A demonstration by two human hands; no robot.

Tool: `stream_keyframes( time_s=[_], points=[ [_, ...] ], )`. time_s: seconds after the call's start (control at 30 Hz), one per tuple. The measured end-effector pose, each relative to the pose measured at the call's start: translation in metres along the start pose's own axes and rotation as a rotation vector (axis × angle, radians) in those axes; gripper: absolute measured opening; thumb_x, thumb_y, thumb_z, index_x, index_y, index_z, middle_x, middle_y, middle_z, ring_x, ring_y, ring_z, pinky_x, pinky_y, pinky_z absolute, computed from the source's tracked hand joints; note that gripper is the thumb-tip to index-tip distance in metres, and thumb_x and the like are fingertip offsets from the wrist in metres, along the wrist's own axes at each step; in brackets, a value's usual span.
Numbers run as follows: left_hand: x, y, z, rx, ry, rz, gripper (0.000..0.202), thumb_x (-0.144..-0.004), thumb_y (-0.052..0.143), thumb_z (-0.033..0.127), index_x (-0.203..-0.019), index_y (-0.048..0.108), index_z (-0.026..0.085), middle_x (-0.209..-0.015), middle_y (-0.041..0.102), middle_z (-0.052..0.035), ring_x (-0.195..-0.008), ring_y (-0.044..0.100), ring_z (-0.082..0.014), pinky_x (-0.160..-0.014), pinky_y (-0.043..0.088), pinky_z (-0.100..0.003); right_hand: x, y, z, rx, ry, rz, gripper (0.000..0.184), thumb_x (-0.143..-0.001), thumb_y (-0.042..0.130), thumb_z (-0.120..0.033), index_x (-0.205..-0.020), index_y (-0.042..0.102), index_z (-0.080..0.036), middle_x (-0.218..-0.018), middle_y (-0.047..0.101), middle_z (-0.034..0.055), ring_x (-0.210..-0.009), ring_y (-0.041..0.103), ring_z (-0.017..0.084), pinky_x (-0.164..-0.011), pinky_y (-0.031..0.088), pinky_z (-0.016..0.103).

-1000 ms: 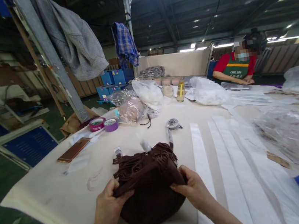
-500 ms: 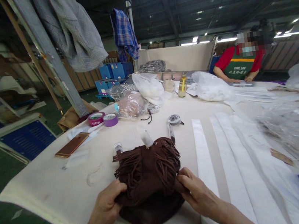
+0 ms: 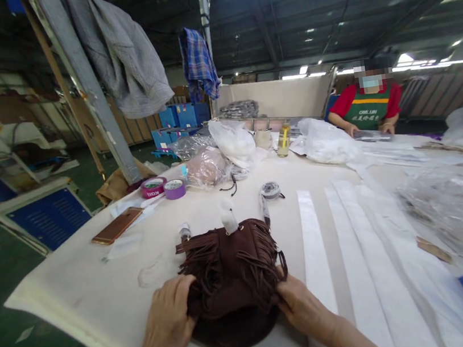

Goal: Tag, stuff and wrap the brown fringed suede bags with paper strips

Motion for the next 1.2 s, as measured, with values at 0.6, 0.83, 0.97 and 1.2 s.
stream_keyframes(
  time_s=[0.6,0.83,0.97,1.2],
  points=[
    [-0.051,0.059,0.086,0.128,0.297,-0.680,0.017,-0.079,0.057,0.016,-0.095,0.055,0.021,-0.088,0.064,0.0026,-0.079,0.056,-0.0170,-0.068,0.043,-0.027,0.000,0.002,0.016,-0.138,0.096,0.039,0.033,-0.058,0.038,0.000,-0.080,0.051,-0.020,-0.092,0.048,0.0043,-0.089,0.047,0.018,-0.076,0.042,0.029],
    [-0.034,0.064,0.087,-0.133,0.364,-0.628,0.048,-0.077,0.051,0.006,-0.122,0.044,0.023,-0.113,0.060,-0.0002,-0.081,0.055,-0.0171,-0.065,0.041,-0.029,0.003,0.003,0.026,-0.230,0.122,0.073,0.030,-0.055,0.037,0.000,-0.075,0.046,-0.020,-0.090,0.048,0.0034,-0.088,0.047,0.017,-0.074,0.041,0.027],
    [-0.021,0.062,0.094,-0.346,0.374,-0.317,0.041,-0.080,0.045,0.008,-0.120,0.049,0.014,-0.119,0.057,-0.0061,-0.074,0.050,-0.0175,-0.060,0.037,-0.032,0.007,0.000,0.021,-0.158,0.139,0.074,0.034,-0.054,0.036,0.001,-0.078,0.046,-0.020,-0.089,0.048,0.0040,-0.086,0.047,0.018,-0.073,0.041,0.028],
    [-0.005,0.056,0.102,-0.364,0.354,-0.101,0.034,-0.083,0.040,0.009,-0.113,0.055,0.014,-0.122,0.055,-0.0082,-0.072,0.046,-0.0182,-0.061,0.035,-0.033,-0.003,-0.036,-0.036,-0.029,0.045,0.232,0.038,-0.065,0.043,-0.007,-0.102,0.044,-0.019,-0.101,0.048,0.0085,-0.096,0.044,0.022,-0.083,0.038,0.037]
  ],
)
Point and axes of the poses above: each hand's wrist, its own x-axis away from the middle knuckle, its own y-axis out of the palm, z = x × y, the point moved 9 cm from there along -x, towards the middle knuckle
